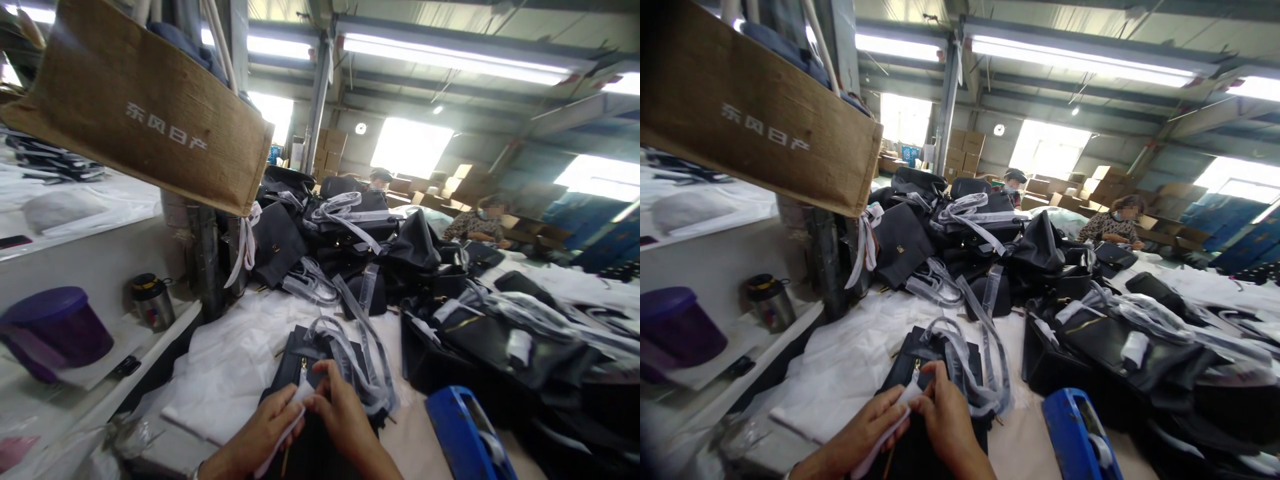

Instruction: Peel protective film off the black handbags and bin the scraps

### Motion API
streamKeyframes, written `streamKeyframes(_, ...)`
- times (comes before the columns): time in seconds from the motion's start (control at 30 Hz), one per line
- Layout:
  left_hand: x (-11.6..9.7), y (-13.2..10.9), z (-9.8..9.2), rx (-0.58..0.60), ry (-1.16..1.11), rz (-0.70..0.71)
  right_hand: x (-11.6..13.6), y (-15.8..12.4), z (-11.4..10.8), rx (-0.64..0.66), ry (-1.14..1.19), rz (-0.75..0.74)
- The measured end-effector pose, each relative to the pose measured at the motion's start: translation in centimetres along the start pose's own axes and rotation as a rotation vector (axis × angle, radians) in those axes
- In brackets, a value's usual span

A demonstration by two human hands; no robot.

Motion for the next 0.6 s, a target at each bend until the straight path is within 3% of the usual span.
streamKeyframes(0.27, -0.3, 0.3, -0.1, 0.073, -0.391, -0.023, -2.8, -0.2, 2.1, -0.070, 0.088, 0.018)
streamKeyframes(0.4, -0.4, 0.1, -0.1, 0.106, -0.546, -0.059, -2.8, 0.0, 2.9, 0.014, 0.227, -0.058)
streamKeyframes(0.5, -0.4, -0.1, -0.2, 0.089, -0.588, -0.064, -2.1, 0.4, 2.2, 0.135, 0.182, -0.108)
streamKeyframes(0.6, -0.6, -0.1, 0.0, 0.093, -0.518, -0.060, -1.5, 0.7, 0.9, 0.199, 0.189, -0.067)
Point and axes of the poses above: each hand's wrist, its own y-axis towards the middle knuckle, its own z-axis out of the palm, x = y × z, the point moved 5 cm from there along y, towards the middle knuckle, and after that the axes turned 3 degrees about z, right-handed, at the moved point
